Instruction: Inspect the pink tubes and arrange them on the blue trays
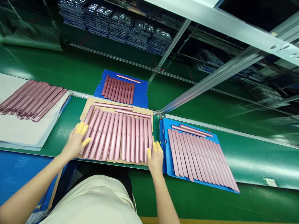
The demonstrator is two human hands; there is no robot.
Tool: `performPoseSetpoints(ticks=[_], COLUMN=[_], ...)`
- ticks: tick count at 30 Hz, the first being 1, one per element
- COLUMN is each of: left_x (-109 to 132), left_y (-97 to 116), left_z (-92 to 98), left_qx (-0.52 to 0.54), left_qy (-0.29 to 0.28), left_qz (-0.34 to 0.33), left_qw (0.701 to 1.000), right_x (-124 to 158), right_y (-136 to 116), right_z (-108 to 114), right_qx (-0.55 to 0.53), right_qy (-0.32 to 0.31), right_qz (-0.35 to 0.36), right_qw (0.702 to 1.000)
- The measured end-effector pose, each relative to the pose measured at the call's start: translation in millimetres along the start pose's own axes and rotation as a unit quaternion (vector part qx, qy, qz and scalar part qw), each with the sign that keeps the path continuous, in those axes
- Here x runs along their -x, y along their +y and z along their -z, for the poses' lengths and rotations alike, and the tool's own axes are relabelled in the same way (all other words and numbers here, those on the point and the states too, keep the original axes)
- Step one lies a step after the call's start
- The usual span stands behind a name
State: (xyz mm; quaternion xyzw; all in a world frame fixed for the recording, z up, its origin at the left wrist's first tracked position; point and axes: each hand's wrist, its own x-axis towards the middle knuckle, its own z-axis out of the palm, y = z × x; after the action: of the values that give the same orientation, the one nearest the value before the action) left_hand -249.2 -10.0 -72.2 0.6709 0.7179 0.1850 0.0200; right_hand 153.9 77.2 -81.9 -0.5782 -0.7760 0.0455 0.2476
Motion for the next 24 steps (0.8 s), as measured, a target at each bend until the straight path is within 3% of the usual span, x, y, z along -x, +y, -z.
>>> performPoseSetpoints(ticks=[3,5,10,13,16,20,24], left_x=[0,7,21,22,19,14,3], left_y=[-40,-53,-46,-40,-36,-33,-45], left_z=[10.2,10.2,-9.0,-16.8,-15.2,-11.9,-15.9], left_qx=[-0.013,-0.017,0.019,0.024,0.001,0.003,0.075], left_qy=[0.022,0.013,-0.079,-0.120,-0.095,-0.049,-0.032], left_qz=[0.142,0.165,0.163,0.167,0.161,0.156,0.190], left_qw=[0.990,0.986,0.983,0.978,0.982,0.987,0.978], right_x=[7,15,31,32,29,30,41], right_y=[31,31,-4,-13,-18,-50,-91], right_z=[4,-3,-34,-37,-24,-9,-16], right_qx=[0.017,0.021,0.038,0.067,0.089,0.077,0.039], right_qy=[0.004,0.003,-0.021,-0.050,-0.055,-0.045,-0.116], right_qz=[-0.068,-0.053,0.010,0.009,0.027,0.138,0.244], right_qw=[0.998,0.998,0.999,0.996,0.994,0.986,0.962])
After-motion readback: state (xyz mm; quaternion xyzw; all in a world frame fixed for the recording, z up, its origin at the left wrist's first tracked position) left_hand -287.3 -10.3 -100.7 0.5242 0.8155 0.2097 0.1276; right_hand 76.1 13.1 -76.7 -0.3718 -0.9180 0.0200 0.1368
